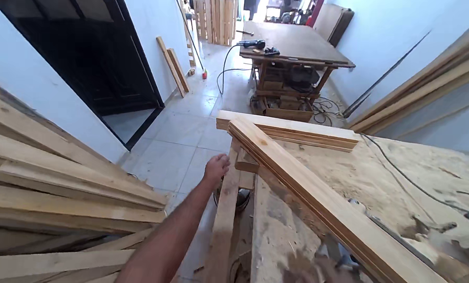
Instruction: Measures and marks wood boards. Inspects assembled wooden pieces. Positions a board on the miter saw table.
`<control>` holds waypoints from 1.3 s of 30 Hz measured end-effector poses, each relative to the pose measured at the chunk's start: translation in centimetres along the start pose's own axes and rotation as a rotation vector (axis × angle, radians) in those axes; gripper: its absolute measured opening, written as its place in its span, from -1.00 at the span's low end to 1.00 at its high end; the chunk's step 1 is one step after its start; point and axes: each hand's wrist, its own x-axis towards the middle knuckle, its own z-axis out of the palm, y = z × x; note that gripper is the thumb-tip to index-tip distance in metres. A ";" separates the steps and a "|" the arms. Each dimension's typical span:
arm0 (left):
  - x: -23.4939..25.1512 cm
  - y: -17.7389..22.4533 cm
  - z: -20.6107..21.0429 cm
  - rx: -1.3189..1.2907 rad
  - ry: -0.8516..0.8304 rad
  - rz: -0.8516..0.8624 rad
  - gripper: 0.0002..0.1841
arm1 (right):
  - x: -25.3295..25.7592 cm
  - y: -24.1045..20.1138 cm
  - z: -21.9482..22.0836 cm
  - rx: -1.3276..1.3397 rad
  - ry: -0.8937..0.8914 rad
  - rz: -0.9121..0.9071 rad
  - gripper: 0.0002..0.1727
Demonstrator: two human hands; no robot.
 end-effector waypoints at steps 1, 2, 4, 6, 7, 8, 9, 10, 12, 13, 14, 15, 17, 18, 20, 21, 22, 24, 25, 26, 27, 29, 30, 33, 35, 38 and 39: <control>2.7 -0.2 0.2 -0.126 0.006 -0.033 -0.48 | 2.6 0.0 -1.7 -0.015 0.114 -0.047 -0.32; 5.1 -0.4 0.5 -0.259 0.010 -0.068 -0.41 | 5.2 0.0 -3.6 -0.031 0.177 -0.074 -0.26; 9.0 -0.6 1.6 -0.472 0.020 -0.120 -0.23 | 10.5 0.7 -6.3 -0.109 0.157 -0.037 0.07; 12.1 -0.8 3.0 -0.611 -0.003 -0.125 -0.13 | 15.3 2.3 -6.9 -0.168 -0.038 0.101 0.35; 13.4 -0.9 3.7 -0.656 -0.029 -0.112 -0.11 | 17.1 3.2 -6.4 -0.183 -0.153 0.162 0.42; 14.7 -1.0 4.4 -0.693 -0.050 -0.095 -0.10 | 18.3 4.0 -5.7 -0.198 -0.222 0.189 0.46; 15.8 -1.0 5.0 -0.714 -0.062 -0.079 -0.09 | 19.0 4.4 -5.2 -0.201 -0.249 0.199 0.46; 16.7 -0.9 5.4 -0.719 -0.079 -0.070 -0.07 | 19.3 4.5 -4.9 -0.200 -0.256 0.207 0.43; 18.1 -0.7 5.7 -0.734 -0.166 -0.053 -0.02 | 19.2 4.1 -4.8 -0.210 -0.254 0.208 0.38; 18.7 -0.5 5.8 -0.751 -0.208 -0.043 -0.01 | 19.1 3.9 -4.9 -0.211 -0.263 0.222 0.38; 19.1 -0.4 5.9 -0.769 -0.242 -0.026 -0.04 | 19.1 3.7 -5.0 -0.214 -0.270 0.236 0.38; 19.5 -0.2 6.0 -0.796 -0.276 -0.002 -0.07 | 19.0 3.6 -5.1 -0.219 -0.276 0.250 0.38; 19.9 0.1 6.0 -0.848 -0.330 0.032 -0.14 | 18.9 3.4 -5.2 -0.229 -0.271 0.267 0.37; 20.1 0.1 6.0 -0.866 -0.333 0.040 -0.20 | 18.9 3.4 -5.2 -0.225 -0.269 0.264 0.36; 20.4 0.2 6.3 -0.878 -0.282 0.023 -0.34 | 18.8 3.5 -5.2 -0.222 -0.257 0.243 0.36; 20.6 0.3 6.6 -0.882 -0.235 0.005 -0.40 | 18.8 3.6 -5.2 -0.219 -0.253 0.239 0.35; 20.7 0.3 6.9 -0.883 -0.192 -0.003 -0.43 | 18.7 3.6 -5.2 -0.221 -0.249 0.237 0.35; 20.7 0.2 7.2 -0.883 -0.147 -0.001 -0.44 | 18.6 3.6 -5.1 -0.222 -0.241 0.238 0.35; 20.6 0.3 7.2 -0.871 -0.136 -0.007 -0.44 | 18.6 3.7 -5.0 -0.220 -0.228 0.235 0.34; 20.5 0.5 7.1 -0.840 -0.128 -0.025 -0.43 | 18.5 3.8 -4.8 -0.220 -0.215 0.234 0.34; 20.4 0.7 6.6 -0.783 -0.124 -0.050 -0.40 | 18.4 3.9 -4.7 -0.221 -0.201 0.233 0.34; 20.5 1.2 4.8 -0.577 -0.149 -0.059 -0.25 | 18.3 4.1 -4.5 -0.233 -0.178 0.225 0.32; 20.3 1.8 3.5 -0.450 -0.186 -0.046 -0.19 | 18.3 4.1 -4.5 -0.239 -0.172 0.221 0.31; 19.0 5.4 1.7 0.054 -0.232 0.035 -0.22 | 18.3 4.2 -4.5 -0.244 -0.165 0.226 0.27; 18.4 7.4 2.1 0.349 -0.234 0.082 -0.23 | 18.4 4.0 -4.6 -0.251 -0.176 0.238 0.25; 17.7 7.9 3.3 0.601 -0.145 0.158 -0.37 | 18.3 3.2 -4.7 -0.273 -0.191 0.272 0.22; 17.3 7.8 3.5 0.606 -0.124 0.165 -0.39 | 18.2 3.0 -4.8 -0.283 -0.197 0.284 0.18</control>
